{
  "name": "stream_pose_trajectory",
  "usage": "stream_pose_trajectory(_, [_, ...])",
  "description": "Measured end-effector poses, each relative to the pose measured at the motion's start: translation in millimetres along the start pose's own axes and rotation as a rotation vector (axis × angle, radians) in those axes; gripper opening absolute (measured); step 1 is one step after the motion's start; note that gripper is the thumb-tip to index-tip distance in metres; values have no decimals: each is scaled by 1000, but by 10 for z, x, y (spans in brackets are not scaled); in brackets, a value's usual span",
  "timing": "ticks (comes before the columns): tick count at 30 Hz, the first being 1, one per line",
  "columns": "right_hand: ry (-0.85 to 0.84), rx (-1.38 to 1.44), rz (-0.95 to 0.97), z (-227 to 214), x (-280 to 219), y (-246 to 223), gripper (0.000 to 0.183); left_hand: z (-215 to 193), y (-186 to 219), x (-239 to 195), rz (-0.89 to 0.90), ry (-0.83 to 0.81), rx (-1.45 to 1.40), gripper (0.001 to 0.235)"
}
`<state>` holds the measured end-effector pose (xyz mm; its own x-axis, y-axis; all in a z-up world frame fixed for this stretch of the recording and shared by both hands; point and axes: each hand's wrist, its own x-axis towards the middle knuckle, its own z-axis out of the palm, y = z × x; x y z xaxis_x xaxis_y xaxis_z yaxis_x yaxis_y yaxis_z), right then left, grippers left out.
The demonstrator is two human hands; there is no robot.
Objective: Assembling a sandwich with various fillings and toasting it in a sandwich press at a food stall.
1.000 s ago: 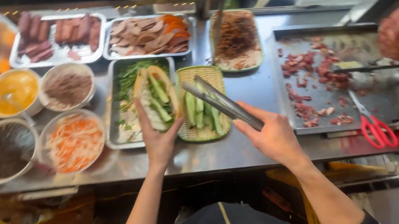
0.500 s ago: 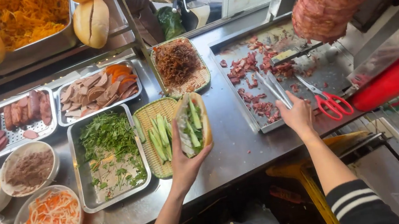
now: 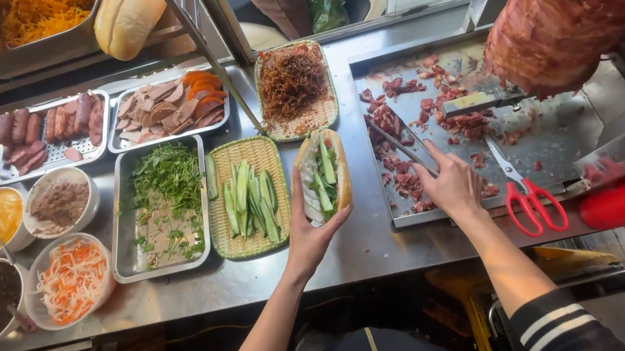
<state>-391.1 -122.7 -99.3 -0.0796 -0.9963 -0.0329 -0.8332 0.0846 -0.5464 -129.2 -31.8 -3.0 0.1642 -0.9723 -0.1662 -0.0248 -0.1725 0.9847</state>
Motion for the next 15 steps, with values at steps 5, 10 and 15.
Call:
stream_pose_trajectory(5, [50,-30,-50,121,-53,79,45,152,-61,109,-34,-41,-16,116])
stream_pose_trajectory(10, [99,95,111,-311,-423,-120,42,191,-205,306,16,-107,-23,120])
stream_pose_trajectory(15, [149,137,166,-655,-755,-409,43,318,-368,523,128,-111,48,121])
